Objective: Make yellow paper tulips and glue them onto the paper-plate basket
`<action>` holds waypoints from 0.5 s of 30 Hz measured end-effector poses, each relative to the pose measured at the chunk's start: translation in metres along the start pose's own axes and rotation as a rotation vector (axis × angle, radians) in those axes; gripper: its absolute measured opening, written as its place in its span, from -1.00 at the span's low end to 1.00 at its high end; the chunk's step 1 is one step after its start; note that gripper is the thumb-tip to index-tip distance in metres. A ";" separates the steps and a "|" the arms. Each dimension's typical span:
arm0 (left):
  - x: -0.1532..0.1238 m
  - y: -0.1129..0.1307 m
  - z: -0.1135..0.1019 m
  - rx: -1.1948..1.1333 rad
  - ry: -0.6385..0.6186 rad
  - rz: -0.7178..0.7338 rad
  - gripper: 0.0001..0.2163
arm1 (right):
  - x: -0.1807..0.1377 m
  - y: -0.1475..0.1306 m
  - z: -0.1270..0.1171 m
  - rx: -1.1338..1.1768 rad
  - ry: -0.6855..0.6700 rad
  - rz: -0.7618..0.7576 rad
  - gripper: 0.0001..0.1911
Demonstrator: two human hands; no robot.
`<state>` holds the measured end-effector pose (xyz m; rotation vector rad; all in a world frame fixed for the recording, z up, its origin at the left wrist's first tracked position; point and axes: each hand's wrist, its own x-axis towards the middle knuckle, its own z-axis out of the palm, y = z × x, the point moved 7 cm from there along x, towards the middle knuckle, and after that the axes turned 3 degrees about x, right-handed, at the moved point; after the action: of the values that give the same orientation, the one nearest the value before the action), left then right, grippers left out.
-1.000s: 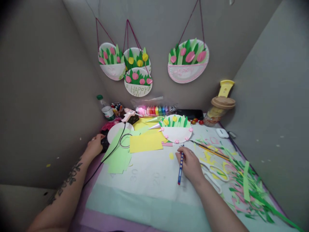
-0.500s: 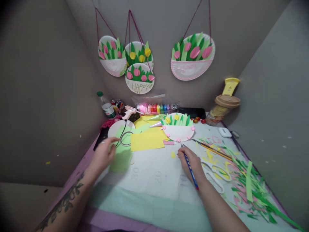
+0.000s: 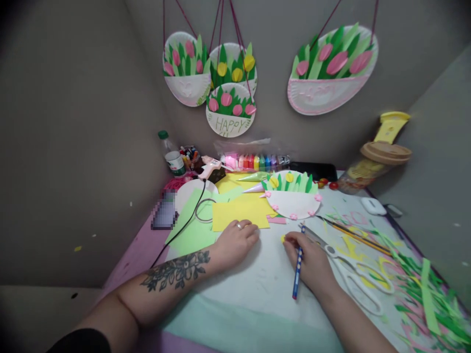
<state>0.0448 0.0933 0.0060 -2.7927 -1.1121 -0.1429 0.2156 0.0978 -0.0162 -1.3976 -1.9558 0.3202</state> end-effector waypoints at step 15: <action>-0.001 -0.006 0.014 -0.081 0.035 -0.008 -0.87 | 0.015 -0.020 0.035 -0.179 -0.165 0.070 -0.71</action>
<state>0.0401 0.0989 -0.0073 -2.8447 -1.1340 -0.2414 0.1754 0.1101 -0.0246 -1.6011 -2.1152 0.3077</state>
